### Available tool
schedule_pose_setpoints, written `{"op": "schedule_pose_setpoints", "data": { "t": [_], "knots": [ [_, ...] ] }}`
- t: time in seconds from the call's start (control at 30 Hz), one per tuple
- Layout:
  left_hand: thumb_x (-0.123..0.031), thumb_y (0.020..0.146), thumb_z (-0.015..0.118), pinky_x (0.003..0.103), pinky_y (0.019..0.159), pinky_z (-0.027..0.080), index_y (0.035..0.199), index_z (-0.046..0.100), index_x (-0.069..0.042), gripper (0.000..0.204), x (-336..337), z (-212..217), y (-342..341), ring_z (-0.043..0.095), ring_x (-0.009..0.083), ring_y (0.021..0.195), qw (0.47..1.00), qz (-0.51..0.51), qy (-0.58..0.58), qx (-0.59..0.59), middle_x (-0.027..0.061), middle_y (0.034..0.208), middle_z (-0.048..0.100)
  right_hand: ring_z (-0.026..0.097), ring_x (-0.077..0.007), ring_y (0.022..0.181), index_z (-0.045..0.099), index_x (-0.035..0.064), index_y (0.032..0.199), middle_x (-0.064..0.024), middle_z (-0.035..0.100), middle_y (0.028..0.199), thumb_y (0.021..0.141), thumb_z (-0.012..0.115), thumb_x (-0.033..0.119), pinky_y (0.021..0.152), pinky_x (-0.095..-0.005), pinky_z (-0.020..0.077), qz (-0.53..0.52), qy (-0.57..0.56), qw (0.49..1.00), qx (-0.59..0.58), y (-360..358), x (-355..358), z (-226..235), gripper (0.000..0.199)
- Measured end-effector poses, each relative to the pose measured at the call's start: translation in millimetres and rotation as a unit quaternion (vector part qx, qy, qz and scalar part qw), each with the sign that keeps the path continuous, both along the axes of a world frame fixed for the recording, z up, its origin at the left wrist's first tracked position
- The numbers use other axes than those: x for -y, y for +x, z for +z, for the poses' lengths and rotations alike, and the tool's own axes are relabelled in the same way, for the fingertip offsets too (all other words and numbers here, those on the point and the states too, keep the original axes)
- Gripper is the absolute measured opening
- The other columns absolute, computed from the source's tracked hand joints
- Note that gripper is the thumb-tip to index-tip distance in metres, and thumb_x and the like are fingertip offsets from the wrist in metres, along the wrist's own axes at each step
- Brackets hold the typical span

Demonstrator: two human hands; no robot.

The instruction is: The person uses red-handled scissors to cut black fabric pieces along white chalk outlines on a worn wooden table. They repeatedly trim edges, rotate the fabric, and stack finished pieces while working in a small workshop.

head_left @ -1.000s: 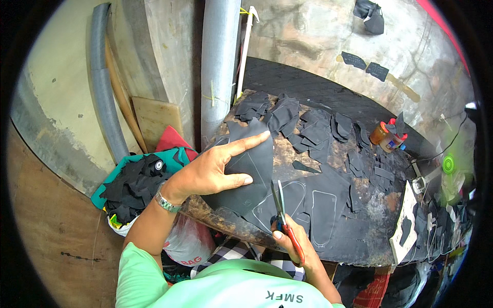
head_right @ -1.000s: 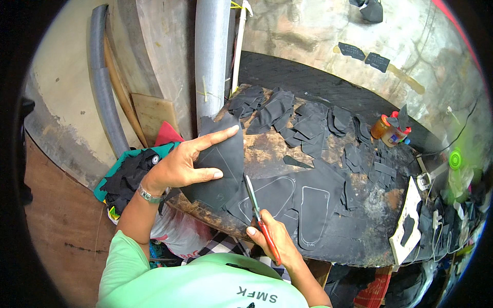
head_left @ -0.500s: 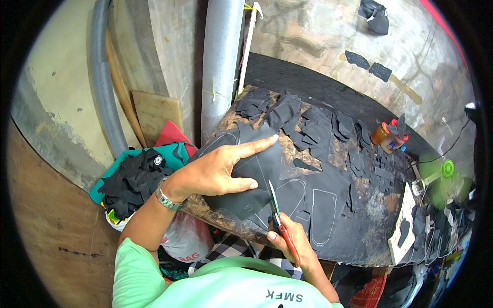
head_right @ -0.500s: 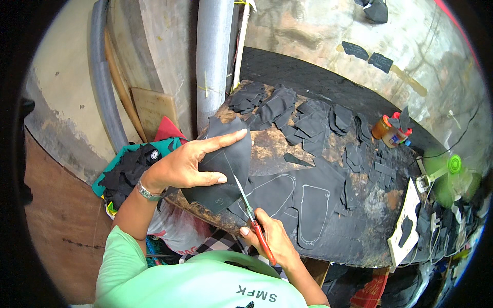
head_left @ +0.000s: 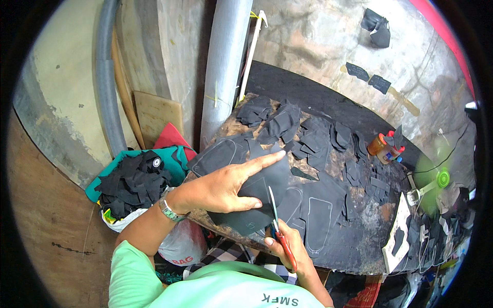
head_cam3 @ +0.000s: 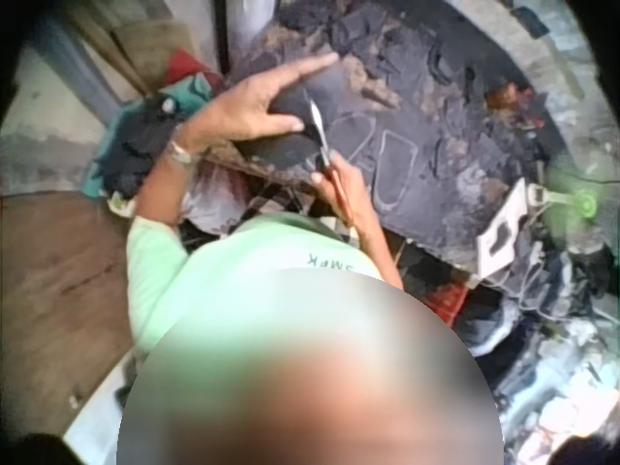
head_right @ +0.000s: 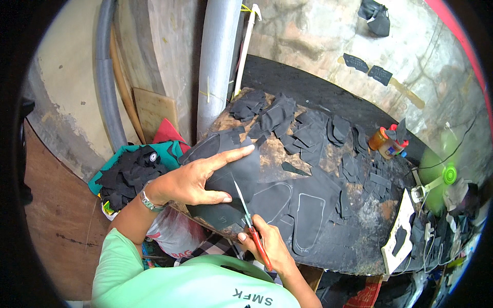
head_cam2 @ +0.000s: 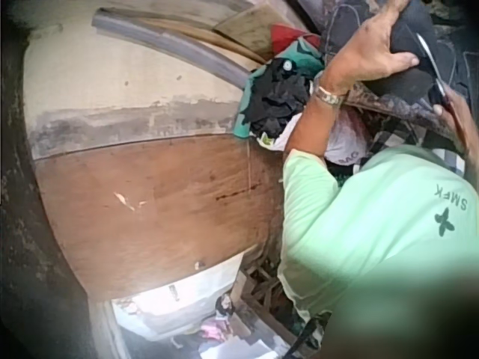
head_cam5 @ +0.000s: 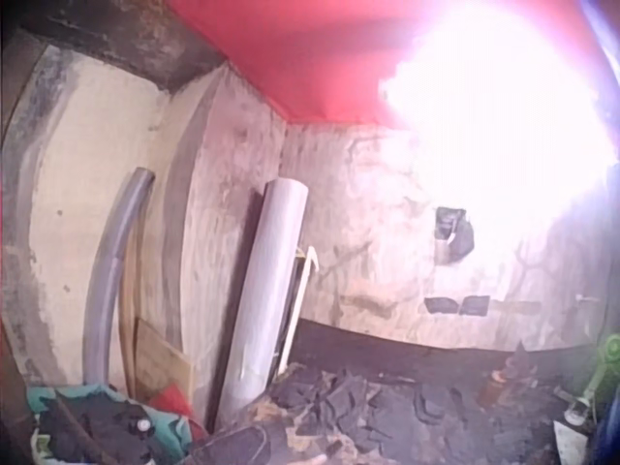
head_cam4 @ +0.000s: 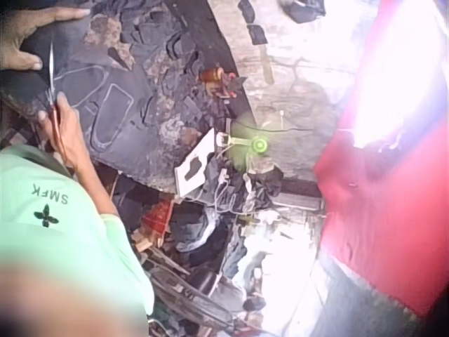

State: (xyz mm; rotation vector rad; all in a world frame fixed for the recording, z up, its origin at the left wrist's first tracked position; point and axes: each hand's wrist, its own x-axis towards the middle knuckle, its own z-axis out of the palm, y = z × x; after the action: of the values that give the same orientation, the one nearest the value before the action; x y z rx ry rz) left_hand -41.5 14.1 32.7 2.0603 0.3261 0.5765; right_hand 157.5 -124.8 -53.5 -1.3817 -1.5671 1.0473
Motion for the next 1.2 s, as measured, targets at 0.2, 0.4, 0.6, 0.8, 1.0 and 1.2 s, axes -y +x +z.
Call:
{"op": "schedule_pose_setpoints", "data": {
  "t": [0.2, 0.4, 0.6, 0.8, 1.0, 1.2],
  "knots": [
    [-0.006, 0.079, 0.072, 0.035, 0.117, 0.016, 0.151, 0.019, -0.001, 0.09, -3, -3, -3, 0.021, 0.0238, 0.144, 0.999, 0.017, 0.008, -0.032, 0.0161, 0.156, 0.024, 0.044, -0.0101, 0.054, 0.051, 0.0011, 0.075, -0.006, 0.049, 0.055, 0.086, 0.067, 0.019, 0.051, -0.0296, 0.0388, -0.003, -0.055, 0.997, -0.05, -4, 9, -3, 0.026],
    [-0.01, 0.077, 0.077, 0.035, 0.118, 0.004, 0.152, -0.01, -0.006, 0.115, 0, -8, 9, 0.0, 0.0229, 0.148, 1.0, -0.021, 0.009, -0.008, 0.0137, 0.161, -0.006, 0.04, -0.01, 0.053, 0.051, 0.0013, 0.075, -0.0047, 0.046, 0.054, 0.085, 0.067, 0.017, 0.05, -0.0289, 0.0366, -0.01, 0.013, 0.998, -0.054, -3, -1, -9, 0.025],
    [-0.011, 0.083, 0.071, 0.042, 0.114, 0.027, 0.148, -0.025, -0.015, 0.116, -11, -24, -5, 0.018, 0.0307, 0.145, 0.994, -0.057, -0.087, 0.027, 0.0134, 0.156, -0.027, 0.037, -0.0064, 0.052, 0.052, 0.001, 0.074, -0.0006, 0.045, 0.053, 0.086, 0.067, 0.015, 0.048, -0.0268, 0.0345, -0.047, 0.016, 0.993, -0.104, -8, 0, -15, 0.024],
    [-0.038, 0.091, 0.059, 0.046, 0.104, 0.04, 0.13, 0.042, -0.006, 0.053, 17, -84, 4, 0.044, 0.0367, 0.13, 0.815, 0.093, -0.503, 0.272, 0.026, 0.148, 0.028, 0.036, -0.0034, 0.052, 0.055, 0.0021, 0.071, 0.0038, 0.044, 0.052, 0.087, 0.069, 0.019, 0.046, -0.0238, 0.0316, -0.126, 0.045, 0.983, -0.123, -12, -6, -24, 0.028],
    [-0.063, 0.084, 0.058, 0.049, 0.115, 0.023, 0.101, 0.073, -0.009, 0.059, 40, -128, 43, 0.016, 0.0393, 0.145, 0.793, -0.038, -0.398, 0.46, 0.0257, 0.157, 0.007, 0.034, -0.0041, 0.054, 0.047, 0.0046, 0.066, 0.0049, 0.039, 0.054, 0.089, 0.068, 0.024, 0.046, -0.0249, 0.0301, -0.18, -0.031, 0.976, -0.122, -11, -11, -28, 0.037],
    [-0.012, 0.094, 0.058, 0.032, 0.079, 0.052, 0.131, 0.049, -0.002, 0.039, 19, -139, 32, 0.063, 0.0211, 0.091, 0.861, 0.311, -0.314, 0.253, 0.0124, 0.105, 0.064, 0.043, -0.0089, 0.064, 0.055, 0.001, 0.078, -0.0009, 0.049, 0.067, 0.081, 0.077, 0.031, 0.055, -0.0281, 0.0391, -0.164, -0.035, 0.984, -0.065, 1, -1, -27, 0.037]
  ]
}}
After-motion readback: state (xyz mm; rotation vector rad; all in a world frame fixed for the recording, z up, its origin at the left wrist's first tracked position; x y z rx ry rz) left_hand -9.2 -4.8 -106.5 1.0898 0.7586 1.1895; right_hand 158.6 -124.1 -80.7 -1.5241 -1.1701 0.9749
